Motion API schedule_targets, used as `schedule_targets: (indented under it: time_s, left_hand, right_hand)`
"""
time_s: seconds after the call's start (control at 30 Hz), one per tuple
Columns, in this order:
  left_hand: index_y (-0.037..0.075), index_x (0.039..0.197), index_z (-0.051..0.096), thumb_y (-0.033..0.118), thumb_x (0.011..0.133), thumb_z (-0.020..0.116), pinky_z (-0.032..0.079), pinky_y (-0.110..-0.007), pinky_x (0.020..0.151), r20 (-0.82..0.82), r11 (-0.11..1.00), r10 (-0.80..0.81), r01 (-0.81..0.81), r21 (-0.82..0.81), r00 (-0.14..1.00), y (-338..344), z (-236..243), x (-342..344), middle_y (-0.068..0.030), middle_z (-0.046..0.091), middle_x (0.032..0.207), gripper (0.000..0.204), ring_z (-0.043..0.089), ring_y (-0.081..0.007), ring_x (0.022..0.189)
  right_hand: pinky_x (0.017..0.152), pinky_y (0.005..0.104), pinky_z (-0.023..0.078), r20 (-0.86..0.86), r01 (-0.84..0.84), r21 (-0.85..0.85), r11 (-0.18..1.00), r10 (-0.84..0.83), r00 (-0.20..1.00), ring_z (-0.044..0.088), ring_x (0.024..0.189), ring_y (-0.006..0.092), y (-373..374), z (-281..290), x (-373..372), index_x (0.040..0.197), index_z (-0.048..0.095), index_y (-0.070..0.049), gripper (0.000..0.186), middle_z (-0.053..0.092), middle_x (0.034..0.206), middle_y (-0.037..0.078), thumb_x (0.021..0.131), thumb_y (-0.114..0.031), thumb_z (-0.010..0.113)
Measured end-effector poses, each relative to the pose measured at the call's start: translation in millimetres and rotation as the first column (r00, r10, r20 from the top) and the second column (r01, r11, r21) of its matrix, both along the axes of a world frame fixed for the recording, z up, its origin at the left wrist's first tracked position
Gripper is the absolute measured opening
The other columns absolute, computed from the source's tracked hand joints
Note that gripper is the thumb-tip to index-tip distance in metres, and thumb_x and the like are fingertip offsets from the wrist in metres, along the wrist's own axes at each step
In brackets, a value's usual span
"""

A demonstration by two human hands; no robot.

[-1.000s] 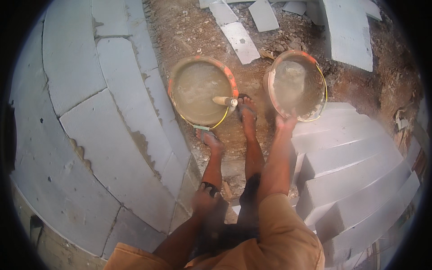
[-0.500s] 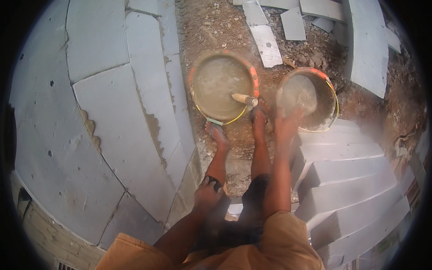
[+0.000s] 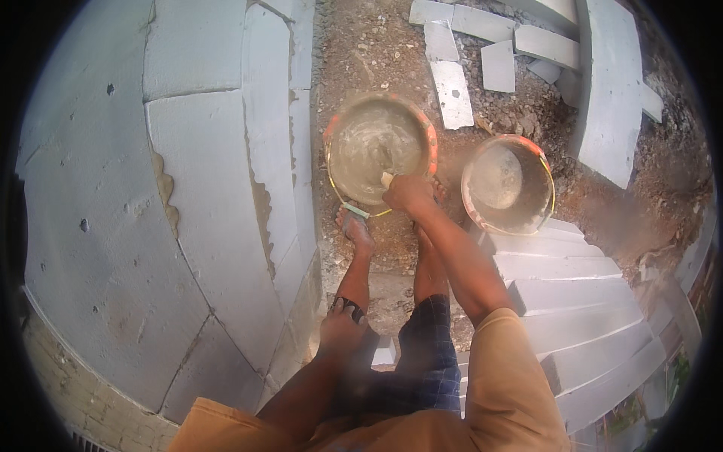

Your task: The person applies mortar to a low wall using a trowel, then picks up white rectangular tiles and places them onto the wall. The person repeats this process, handling tiles and mortar to continue the installation.

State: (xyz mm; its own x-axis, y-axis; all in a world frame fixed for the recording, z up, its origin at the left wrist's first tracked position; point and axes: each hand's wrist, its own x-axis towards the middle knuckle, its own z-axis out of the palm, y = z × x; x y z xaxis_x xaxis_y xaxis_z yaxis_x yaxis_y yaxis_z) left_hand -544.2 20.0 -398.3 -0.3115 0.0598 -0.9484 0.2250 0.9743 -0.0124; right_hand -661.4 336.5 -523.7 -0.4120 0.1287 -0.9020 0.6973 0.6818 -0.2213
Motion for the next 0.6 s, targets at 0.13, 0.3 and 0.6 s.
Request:
schedule_targets:
  time_s: [0.13, 0.3, 0.6]
  left_hand:
    - [0.004, 0.124, 0.067, 0.039, 0.086, 0.066, 0.042, -0.045, 0.111, 0.019, 0.995, 0.093, -0.093, -0.022, 0.995, 7.4, 1.9, 0.3, -0.0167, 0.044, 0.154, 0.052, 0.048, -0.0362, 0.136]
    - [0.006, 0.117, 0.068, 0.040, 0.086, 0.066, 0.047, -0.046, 0.104, -0.102, 0.999, 0.013, -0.008, 0.049, 0.995, 5.8, 7.3, 3.9, -0.0161, 0.050, 0.144, 0.045, 0.054, -0.0349, 0.127]
    - [0.005, 0.131, 0.063, 0.044, 0.087, 0.064, 0.042, -0.045, 0.112, 0.040, 0.987, 0.158, -0.158, 0.008, 0.987, -6.5, -0.2, 9.6, -0.0176, 0.043, 0.154, 0.058, 0.046, -0.0353, 0.136]
  right_hand:
    - [0.070, 0.0391, 0.056, -0.217, -0.346, 0.274, 0.897, 0.408, 0.887, 0.073, 0.093, 0.0279, 23.9, 37.1, -10.9, 0.101, 0.076, -0.006, 0.022, 0.074, 0.097, 0.016, 0.087, -0.015, 0.062]
    - [0.061, 0.0407, 0.053, -0.192, -0.664, 0.512, 0.544, 0.826, 0.529, 0.070, 0.082, 0.0277, 29.6, 50.2, -56.0, 0.105, 0.069, -0.001, 0.023, 0.068, 0.096, 0.013, 0.090, -0.013, 0.057]
    - [0.066, 0.0384, 0.060, -0.132, -0.243, 0.454, 0.857, 0.335, 0.933, 0.073, 0.093, 0.0261, 1.0, -75.7, 2.8, 0.109, 0.070, -0.006, 0.022, 0.072, 0.103, 0.014, 0.094, -0.014, 0.056]
